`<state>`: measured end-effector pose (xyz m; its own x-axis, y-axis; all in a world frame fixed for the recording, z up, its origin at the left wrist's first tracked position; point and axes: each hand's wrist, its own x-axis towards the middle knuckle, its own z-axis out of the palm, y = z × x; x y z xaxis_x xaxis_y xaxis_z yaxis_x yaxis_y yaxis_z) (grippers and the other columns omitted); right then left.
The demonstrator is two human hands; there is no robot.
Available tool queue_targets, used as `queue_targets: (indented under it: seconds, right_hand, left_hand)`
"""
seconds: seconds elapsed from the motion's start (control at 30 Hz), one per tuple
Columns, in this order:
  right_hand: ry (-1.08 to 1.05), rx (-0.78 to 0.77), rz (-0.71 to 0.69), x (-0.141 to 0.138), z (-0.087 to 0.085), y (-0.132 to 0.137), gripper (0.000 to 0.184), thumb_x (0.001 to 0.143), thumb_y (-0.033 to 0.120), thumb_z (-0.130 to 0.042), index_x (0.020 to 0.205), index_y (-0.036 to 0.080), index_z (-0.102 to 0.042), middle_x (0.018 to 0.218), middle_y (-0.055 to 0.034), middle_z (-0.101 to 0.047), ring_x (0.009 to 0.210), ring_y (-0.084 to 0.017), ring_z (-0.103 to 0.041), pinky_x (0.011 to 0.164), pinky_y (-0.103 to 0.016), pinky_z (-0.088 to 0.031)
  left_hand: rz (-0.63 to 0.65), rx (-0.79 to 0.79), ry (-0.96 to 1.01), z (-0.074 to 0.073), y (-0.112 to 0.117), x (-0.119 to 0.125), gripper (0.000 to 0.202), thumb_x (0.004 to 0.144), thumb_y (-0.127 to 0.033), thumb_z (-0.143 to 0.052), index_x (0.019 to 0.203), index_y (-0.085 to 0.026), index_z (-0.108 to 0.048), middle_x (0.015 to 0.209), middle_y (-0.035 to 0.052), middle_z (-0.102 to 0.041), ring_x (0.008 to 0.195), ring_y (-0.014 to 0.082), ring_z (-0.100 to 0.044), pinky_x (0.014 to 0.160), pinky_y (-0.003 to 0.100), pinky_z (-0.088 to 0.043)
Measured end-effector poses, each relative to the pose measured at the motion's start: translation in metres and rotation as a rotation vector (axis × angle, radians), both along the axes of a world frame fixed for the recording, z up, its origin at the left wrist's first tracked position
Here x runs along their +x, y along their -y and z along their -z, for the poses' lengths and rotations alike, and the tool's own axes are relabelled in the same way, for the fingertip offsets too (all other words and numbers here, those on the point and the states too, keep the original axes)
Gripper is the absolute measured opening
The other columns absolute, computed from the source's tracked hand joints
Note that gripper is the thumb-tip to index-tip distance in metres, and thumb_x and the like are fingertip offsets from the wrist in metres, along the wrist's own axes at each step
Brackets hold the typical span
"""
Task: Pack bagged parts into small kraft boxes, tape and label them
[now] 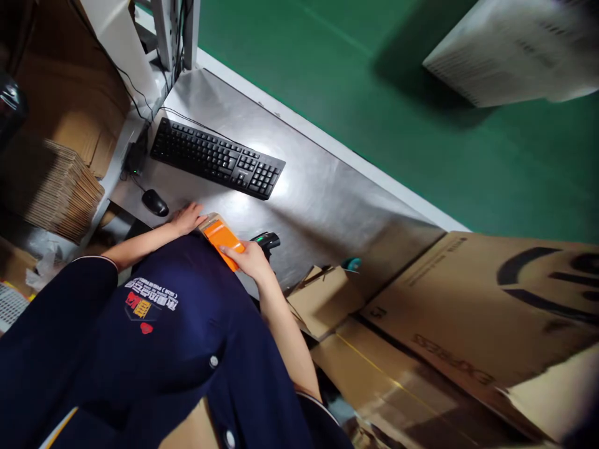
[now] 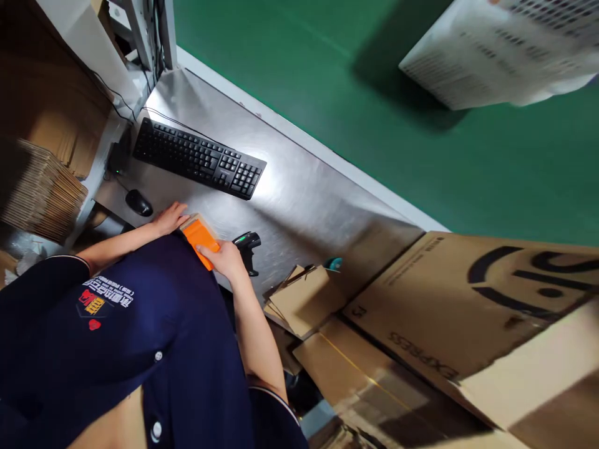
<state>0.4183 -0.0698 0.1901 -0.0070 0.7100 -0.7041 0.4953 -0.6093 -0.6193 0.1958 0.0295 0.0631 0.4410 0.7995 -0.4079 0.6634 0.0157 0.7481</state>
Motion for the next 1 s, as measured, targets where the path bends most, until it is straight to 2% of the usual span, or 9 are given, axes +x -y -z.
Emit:
queue_targets:
  seconds: [0.1, 0.2, 0.3, 0.47, 0.57, 0.63, 0.7, 0.83, 1.0]
  right_hand:
    - [-0.001, 0.006, -0.004, 0.002, 0.002, 0.001, 0.048, 0.076, 0.066, -0.068, 0.072, 0.018, -0.070, 0.062, -0.0033, -0.067, 0.059, -0.019, -0.060, 0.057, -0.030, -0.044]
    - [-0.008, 0.004, -0.002, 0.002, 0.004, 0.001, 0.047, 0.075, 0.066, -0.069, 0.069, 0.019, -0.069, 0.062, -0.0025, -0.066, 0.058, -0.018, -0.059, 0.057, -0.030, -0.043]
    - [-0.015, 0.021, 0.011, 0.002, 0.004, 0.001, 0.047, 0.075, 0.066, -0.069, 0.069, 0.020, -0.068, 0.061, -0.0023, -0.066, 0.060, -0.019, -0.059, 0.057, -0.030, -0.043]
    - [-0.085, 0.056, 0.054, 0.003, 0.001, 0.004, 0.049, 0.075, 0.066, -0.072, 0.076, 0.017, -0.072, 0.063, -0.0025, -0.068, 0.060, -0.019, -0.059, 0.059, -0.030, -0.046]
    - [-0.129, 0.094, 0.086, 0.004, 0.001, 0.005, 0.049, 0.074, 0.064, -0.074, 0.082, 0.016, -0.075, 0.070, -0.0038, -0.072, 0.063, -0.018, -0.059, 0.061, -0.030, -0.047]
    - [-0.134, 0.123, 0.093, 0.003, 0.002, 0.005, 0.048, 0.074, 0.064, -0.075, 0.082, 0.016, -0.074, 0.069, -0.0030, -0.071, 0.064, -0.018, -0.058, 0.061, -0.029, -0.046]
    - [-0.148, 0.128, 0.094, 0.003, 0.002, 0.003, 0.049, 0.074, 0.065, -0.073, 0.079, 0.016, -0.073, 0.065, -0.0013, -0.066, 0.062, -0.017, -0.055, 0.060, -0.029, -0.043]
    - [-0.166, 0.099, 0.094, 0.010, 0.001, 0.009, 0.050, 0.072, 0.068, -0.072, 0.072, 0.018, -0.068, 0.060, 0.0007, -0.061, 0.058, -0.015, -0.051, 0.057, -0.029, -0.039]
    - [-0.102, 0.023, 0.146, 0.048, 0.010, 0.063, 0.043, 0.071, 0.062, -0.074, 0.069, 0.019, -0.070, 0.057, 0.0014, -0.061, 0.054, -0.016, -0.053, 0.053, -0.028, -0.037]
  left_hand:
    - [-0.006, -0.054, 0.010, -0.011, 0.001, -0.008, 0.053, 0.107, -0.043, -0.042, 0.150, -0.016, -0.056, 0.157, 0.0175, -0.056, 0.148, 0.0318, -0.051, 0.128, 0.051, -0.037]
    - [0.071, -0.307, 0.210, -0.020, 0.007, -0.010, 0.066, 0.110, -0.052, -0.018, 0.159, -0.020, -0.048, 0.170, 0.0079, -0.044, 0.158, 0.0236, -0.040, 0.132, 0.042, -0.033]
    - [0.087, -0.515, 0.327, -0.023, 0.013, -0.009, 0.077, 0.106, -0.065, -0.019, 0.164, -0.020, -0.043, 0.175, 0.0041, -0.032, 0.164, 0.0251, -0.027, 0.137, 0.041, -0.020]
    - [0.019, -0.667, 0.384, -0.024, 0.006, -0.019, 0.090, 0.096, -0.083, -0.030, 0.164, -0.026, -0.043, 0.173, 0.0046, -0.038, 0.163, 0.0316, -0.028, 0.137, 0.048, -0.017]
    - [0.186, -0.546, 0.460, -0.029, -0.014, -0.025, 0.108, 0.084, -0.082, -0.061, 0.170, -0.028, -0.025, 0.181, 0.0081, -0.014, 0.165, 0.0329, -0.021, 0.135, 0.050, -0.021]
    - [0.412, -0.373, 0.433, -0.033, -0.031, -0.023, 0.117, 0.073, -0.074, -0.080, 0.168, -0.026, -0.032, 0.181, 0.0110, -0.008, 0.167, 0.0349, -0.015, 0.135, 0.051, -0.020]
    - [0.565, -0.232, 0.354, -0.034, -0.046, -0.016, 0.106, 0.070, -0.070, -0.084, 0.158, -0.022, -0.049, 0.180, 0.0159, -0.011, 0.167, 0.0379, -0.013, 0.135, 0.052, -0.019]
    - [0.619, -0.110, 0.223, -0.032, -0.061, -0.006, 0.090, 0.071, -0.070, -0.084, 0.143, -0.020, -0.064, 0.174, 0.0214, -0.022, 0.163, 0.0409, -0.023, 0.132, 0.055, -0.027]
    - [0.637, -0.056, 0.139, -0.039, -0.064, -0.009, 0.083, 0.076, -0.069, -0.081, 0.144, -0.025, -0.063, 0.168, 0.0184, -0.030, 0.161, 0.0383, -0.028, 0.129, 0.057, -0.033]
